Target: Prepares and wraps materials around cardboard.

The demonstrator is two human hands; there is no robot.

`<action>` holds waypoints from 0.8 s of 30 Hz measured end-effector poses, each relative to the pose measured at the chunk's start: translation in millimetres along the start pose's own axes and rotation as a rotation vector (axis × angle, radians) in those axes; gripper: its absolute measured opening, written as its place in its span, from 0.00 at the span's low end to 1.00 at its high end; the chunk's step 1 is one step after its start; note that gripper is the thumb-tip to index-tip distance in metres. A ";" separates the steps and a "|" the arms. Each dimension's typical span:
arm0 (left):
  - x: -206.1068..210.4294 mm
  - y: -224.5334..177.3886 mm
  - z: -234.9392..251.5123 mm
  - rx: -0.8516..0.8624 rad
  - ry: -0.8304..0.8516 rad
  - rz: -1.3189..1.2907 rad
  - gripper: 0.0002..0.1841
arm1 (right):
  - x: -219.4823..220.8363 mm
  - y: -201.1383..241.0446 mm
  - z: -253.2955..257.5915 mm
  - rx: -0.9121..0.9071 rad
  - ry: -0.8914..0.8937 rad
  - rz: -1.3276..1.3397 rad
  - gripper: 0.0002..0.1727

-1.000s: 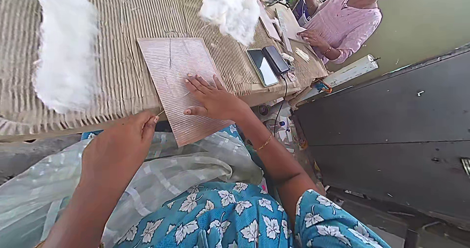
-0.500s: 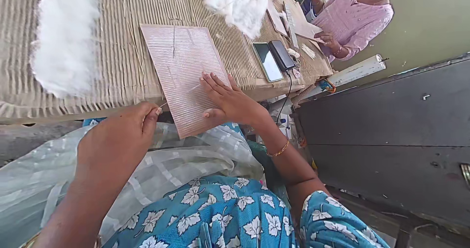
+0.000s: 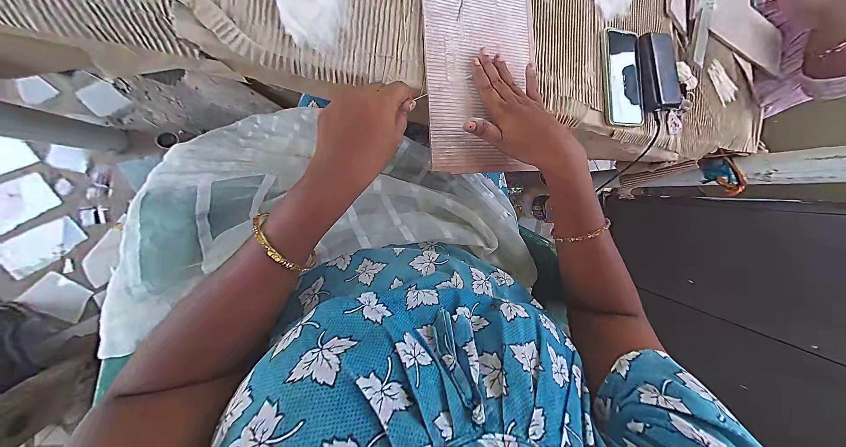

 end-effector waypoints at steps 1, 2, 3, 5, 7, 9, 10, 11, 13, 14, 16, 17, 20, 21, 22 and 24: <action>0.4 -0.4 -2.0 0.016 0.009 -0.017 0.17 | 0.1 0.0 -8.1 0.003 0.013 -0.009 0.55; 0.9 -0.7 -4.3 0.036 0.018 -0.031 0.17 | -0.4 -0.1 -16.5 0.006 0.032 -0.015 0.54; 1.1 -0.9 -6.7 0.052 0.028 -0.045 0.17 | -0.9 -0.7 -25.0 0.006 0.042 -0.021 0.54; 0.2 -2.2 -11.0 0.071 0.036 -0.065 0.17 | -3.4 -3.8 -39.8 -0.004 0.044 0.006 0.54; -0.4 -3.6 -13.9 0.087 -0.001 -0.067 0.16 | -6.3 -7.5 -46.4 -0.021 0.030 0.035 0.55; -0.2 -3.3 -13.3 0.111 -0.056 -0.044 0.17 | -11.4 -8.7 -42.7 -0.048 -0.027 0.057 0.55; -1.1 -3.4 -11.1 0.111 -0.073 -0.032 0.18 | -16.3 -7.3 -36.6 -0.049 -0.041 0.063 0.56; -2.5 -3.4 -8.3 0.103 -0.084 -0.026 0.19 | -20.7 -5.6 -27.7 -0.051 -0.050 0.068 0.56; -5.7 -2.8 -2.7 0.081 -0.095 -0.012 0.19 | -24.6 -3.1 -4.4 -0.043 -0.051 0.073 0.57; -7.6 -2.2 -0.3 0.065 -0.090 -0.008 0.19 | -23.1 -3.2 7.4 -0.023 -0.041 0.062 0.57; -10.0 0.8 1.9 0.050 -0.093 0.006 0.19 | -15.2 -5.7 25.2 0.028 -0.010 0.033 0.56; -10.5 2.1 1.5 0.042 -0.089 0.004 0.18 | -11.2 -6.3 28.8 0.046 -0.008 0.029 0.57; -7.1 4.8 -4.7 0.050 -0.079 -0.039 0.17 | -3.6 -5.5 20.9 0.049 -0.030 0.022 0.57; -5.7 4.8 -6.0 0.056 -0.068 -0.051 0.17 | -2.2 -5.6 15.8 0.044 -0.033 0.024 0.58; -4.0 4.4 -7.3 0.064 -0.057 -0.060 0.17 | -0.4 -5.7 9.5 0.044 -0.030 0.026 0.58; -0.4 1.6 -9.6 0.079 -0.031 -0.081 0.17 | 1.1 -4.2 -6.9 0.060 0.007 0.017 0.59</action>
Point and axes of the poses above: each hand's wrist, its own z-axis towards the middle knuckle, its own x-axis out of the palm, y = z × x, the point moved 2 cm from there along z, towards the middle knuckle, and after that the axes turned 5 degrees about x, right-handed, at the moved point
